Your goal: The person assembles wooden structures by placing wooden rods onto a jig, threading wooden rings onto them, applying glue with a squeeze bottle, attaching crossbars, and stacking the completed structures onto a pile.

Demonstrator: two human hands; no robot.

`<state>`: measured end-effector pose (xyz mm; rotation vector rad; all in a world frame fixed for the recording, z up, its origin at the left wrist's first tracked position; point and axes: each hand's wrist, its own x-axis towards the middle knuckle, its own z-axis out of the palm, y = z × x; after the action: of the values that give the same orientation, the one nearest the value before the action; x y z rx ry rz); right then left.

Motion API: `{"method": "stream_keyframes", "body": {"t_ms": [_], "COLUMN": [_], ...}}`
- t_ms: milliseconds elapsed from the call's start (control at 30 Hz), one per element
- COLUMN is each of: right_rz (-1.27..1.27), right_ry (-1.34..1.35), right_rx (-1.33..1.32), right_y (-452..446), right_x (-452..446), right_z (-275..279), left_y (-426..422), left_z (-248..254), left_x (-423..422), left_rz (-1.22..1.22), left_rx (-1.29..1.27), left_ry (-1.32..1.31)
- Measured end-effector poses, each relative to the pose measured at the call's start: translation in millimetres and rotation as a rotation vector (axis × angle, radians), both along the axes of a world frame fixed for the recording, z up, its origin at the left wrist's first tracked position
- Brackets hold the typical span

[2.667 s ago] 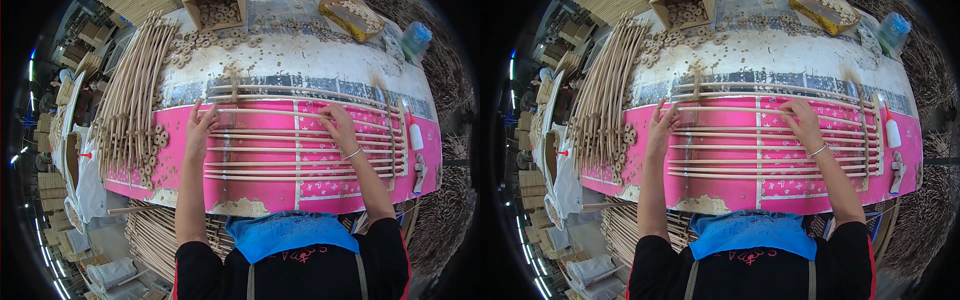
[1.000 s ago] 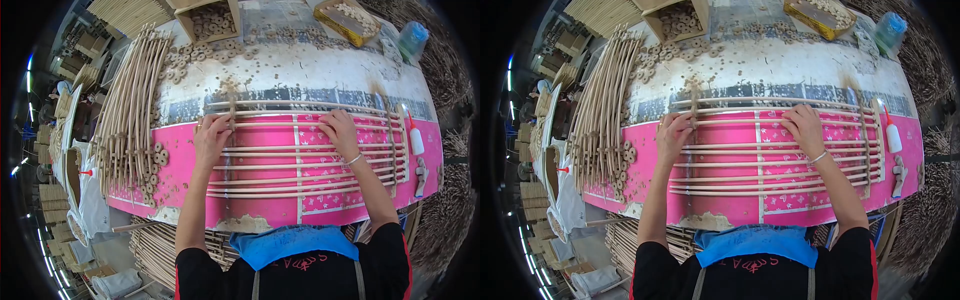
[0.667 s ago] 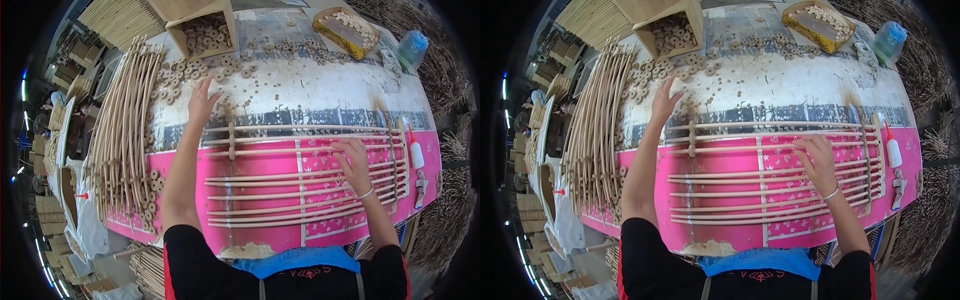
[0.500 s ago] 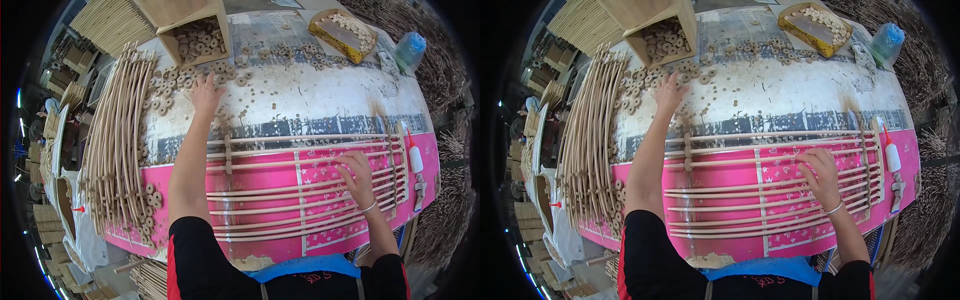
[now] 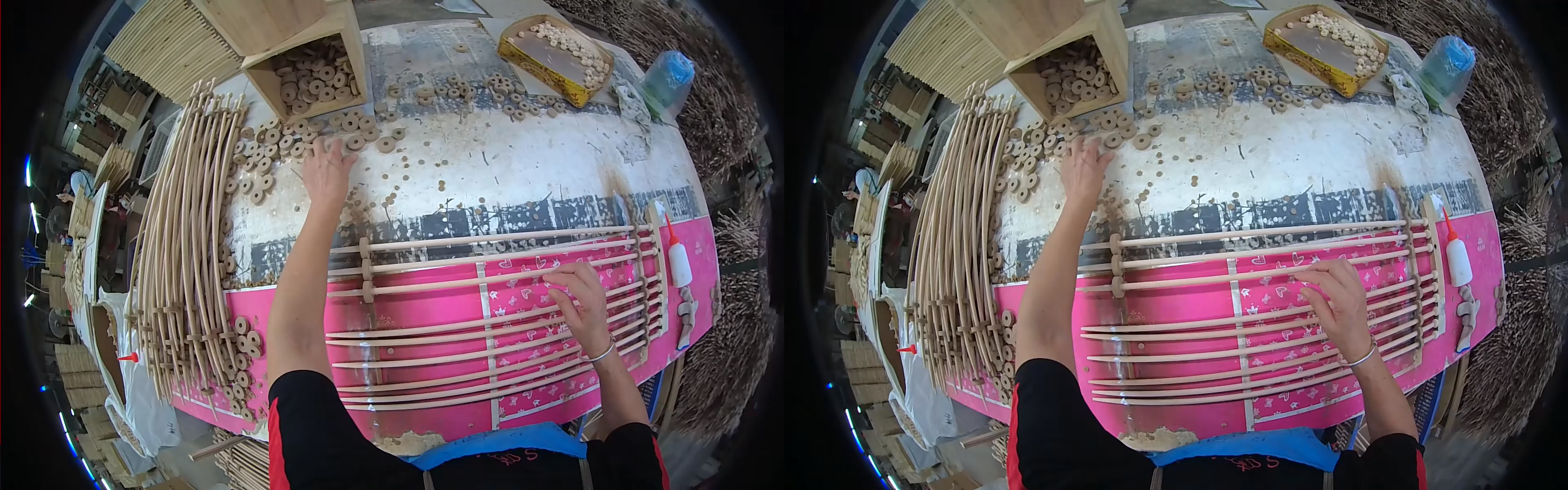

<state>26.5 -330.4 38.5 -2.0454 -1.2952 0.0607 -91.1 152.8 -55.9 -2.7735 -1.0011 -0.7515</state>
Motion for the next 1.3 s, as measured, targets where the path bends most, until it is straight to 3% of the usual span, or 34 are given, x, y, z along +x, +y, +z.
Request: {"method": "stream_keyframes", "body": {"t_ms": [100,167,333,467,567,667,733,833,967,1133,1300], "right_rz": [0.012,0.015,0.015,0.021,0.026,0.014,0.011,0.046,0.072,0.174,0.271], "right_ry": [0.013,0.011,0.02,0.014,0.016,0.023,0.031,-0.003,-0.052,-0.118,-0.14], "right_rx": [0.009,0.014,0.016,0.013,0.006,0.003,-0.004,-0.016,-0.026,0.015,-0.034], "right_y": [-2.2,-2.0,-0.8,2.1,3.7,1.7,-0.3,-6.0,-3.0,1.4,-6.7], "right_x": [2.1,2.7,3.0,1.8,2.2,1.8,3.6,3.6,5.9,-3.5,-17.2], "right_z": [-2.3,-3.1,-3.5,-4.3,-2.8,-3.2,-3.6,-3.2,-4.3,-15.2,-21.3], "left_y": [-5.1,-6.7,7.2,18.3,4.6,-4.5,4.6,8.5,-40.3,-117.2,-173.3], "left_z": [-0.9,7.1,12.4,18.2,15.8,6.3,4.8,6.8,54.0,72.2,63.5], "left_x": [-13.0,-19.2,-27.8,-1.4,25.0,38.0,36.8,-8.3,-116.8,-246.3,-298.4], "left_rz": [0.051,0.087,0.028,-0.104,-0.071,0.058,0.053,0.017,-0.151,0.022,0.144], "left_rx": [0.045,-0.129,-0.252,-0.339,-0.404,-0.207,-0.24,-0.434,-0.264,-0.32,-0.364], "left_ry": [-0.038,0.009,-0.105,-0.242,-0.17,-0.098,-0.078,-0.069,-0.181,-0.087,0.039]}}
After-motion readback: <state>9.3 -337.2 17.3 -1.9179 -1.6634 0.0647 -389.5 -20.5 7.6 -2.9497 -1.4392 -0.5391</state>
